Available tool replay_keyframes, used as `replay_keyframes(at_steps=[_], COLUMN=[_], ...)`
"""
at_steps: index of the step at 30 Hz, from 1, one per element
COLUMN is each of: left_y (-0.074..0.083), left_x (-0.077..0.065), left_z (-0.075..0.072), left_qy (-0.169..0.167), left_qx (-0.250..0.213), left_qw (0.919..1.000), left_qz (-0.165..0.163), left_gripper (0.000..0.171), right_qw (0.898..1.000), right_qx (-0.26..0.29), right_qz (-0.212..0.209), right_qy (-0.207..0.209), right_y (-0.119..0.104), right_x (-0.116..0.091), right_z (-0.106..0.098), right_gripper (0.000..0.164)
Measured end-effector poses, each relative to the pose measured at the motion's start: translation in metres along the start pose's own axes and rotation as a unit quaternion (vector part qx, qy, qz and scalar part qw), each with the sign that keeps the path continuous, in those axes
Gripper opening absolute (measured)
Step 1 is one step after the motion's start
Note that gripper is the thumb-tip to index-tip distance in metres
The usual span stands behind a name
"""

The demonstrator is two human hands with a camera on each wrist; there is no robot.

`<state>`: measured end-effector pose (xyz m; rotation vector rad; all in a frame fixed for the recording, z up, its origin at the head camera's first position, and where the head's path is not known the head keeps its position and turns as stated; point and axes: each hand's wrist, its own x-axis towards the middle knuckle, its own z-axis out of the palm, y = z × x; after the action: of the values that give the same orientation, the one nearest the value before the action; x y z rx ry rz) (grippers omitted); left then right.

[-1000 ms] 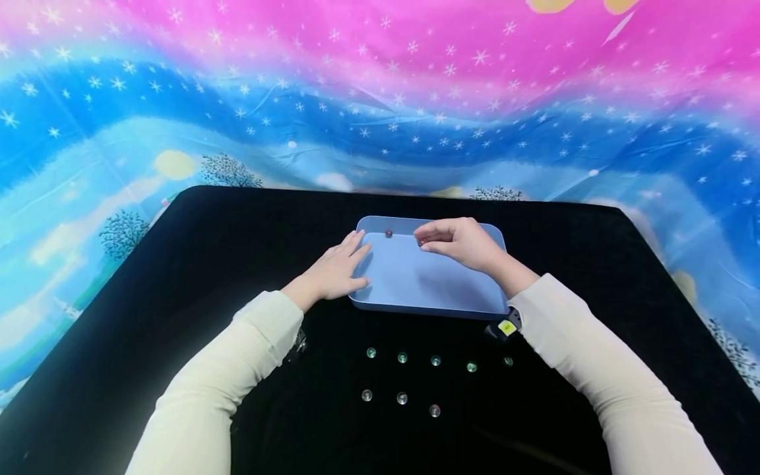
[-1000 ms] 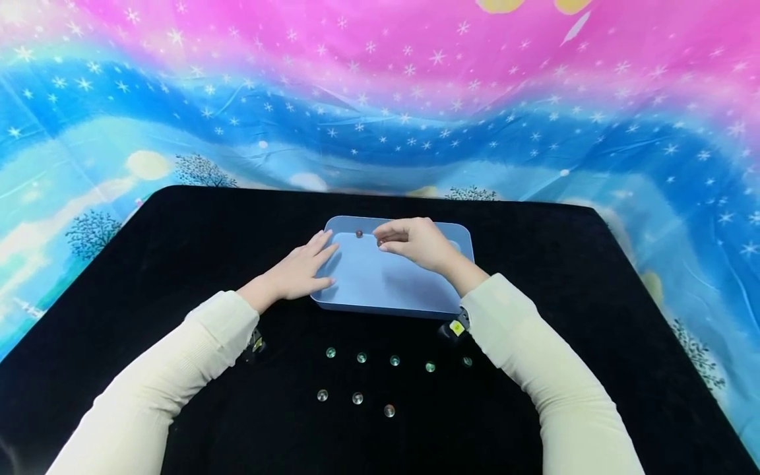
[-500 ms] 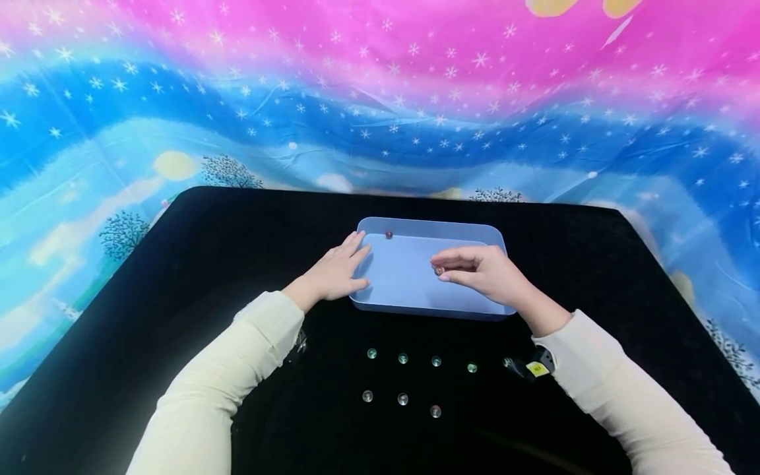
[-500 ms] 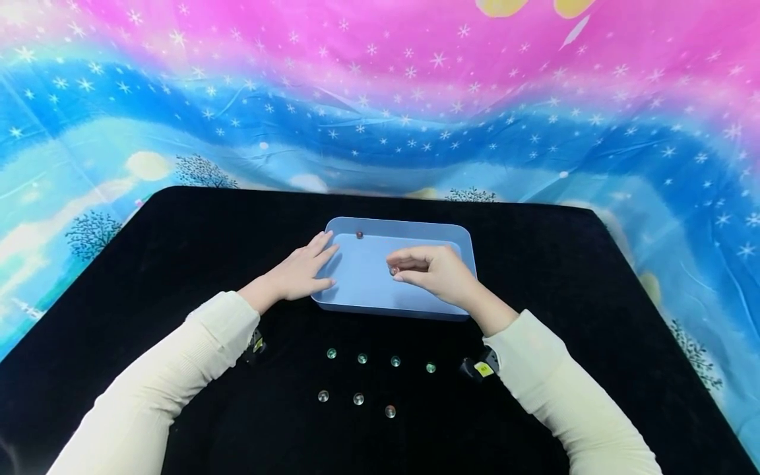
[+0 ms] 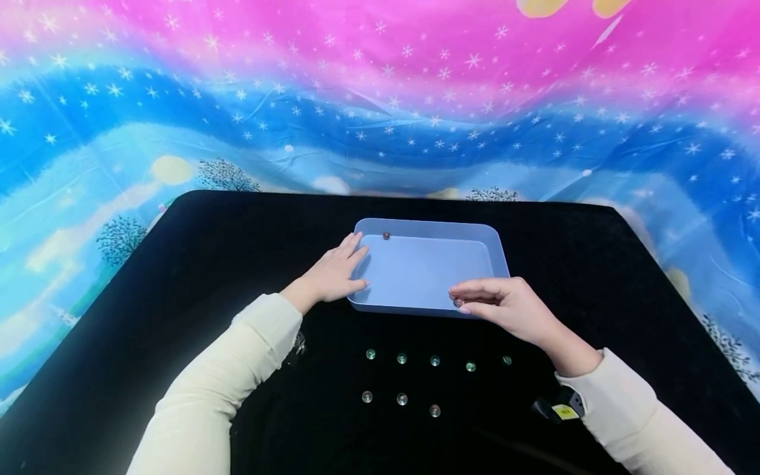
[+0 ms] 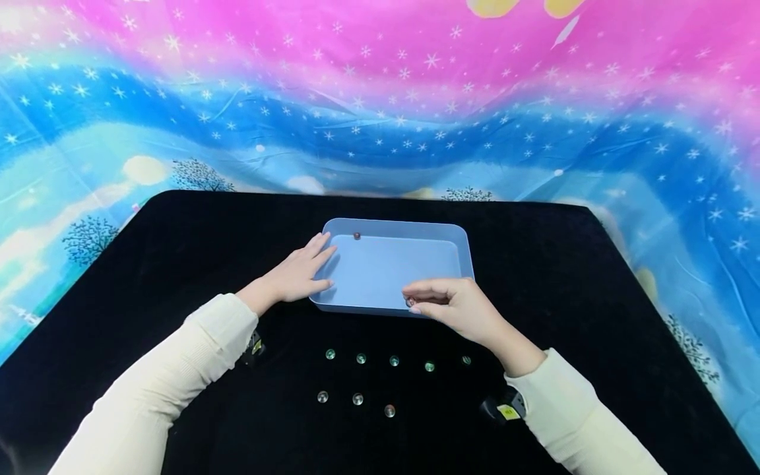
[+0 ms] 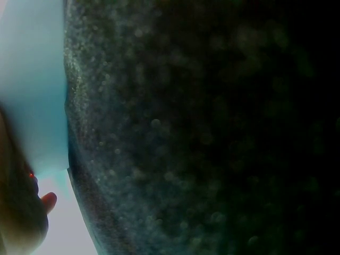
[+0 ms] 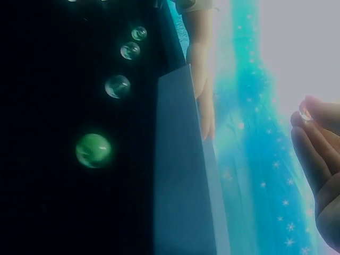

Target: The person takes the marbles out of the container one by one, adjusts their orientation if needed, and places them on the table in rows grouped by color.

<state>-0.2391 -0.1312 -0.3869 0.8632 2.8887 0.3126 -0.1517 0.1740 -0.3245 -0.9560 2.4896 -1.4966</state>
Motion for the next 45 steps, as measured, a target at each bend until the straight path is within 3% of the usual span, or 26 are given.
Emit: replay_keyframes(at_steps=[15,31,45], left_y=[0.000,0.001,0.000], left_x=[-0.003,-0.002,-0.001], left_z=[-0.001,-0.002,-0.002], left_qy=[0.002,-0.001,-0.002], left_qx=[-0.001,-0.002,-0.005], left_qw=[1.0000,1.0000,1.0000], left_qz=[-0.001,0.002,0.001], left_gripper=[0.070,0.070,0.070], right_qw=[1.000,0.997,0.993], right_qx=[0.006,0.037,0.068], right_qz=[-0.019,-0.054,-0.019], right_qy=[-0.006,-0.038,-0.093], right_y=[-0.001,0.015,0.026], right_x=[-0.042,-0.068,-0.087], right_z=[0.008,0.026,0.038], right_gripper=[0.024,0.023,0.016])
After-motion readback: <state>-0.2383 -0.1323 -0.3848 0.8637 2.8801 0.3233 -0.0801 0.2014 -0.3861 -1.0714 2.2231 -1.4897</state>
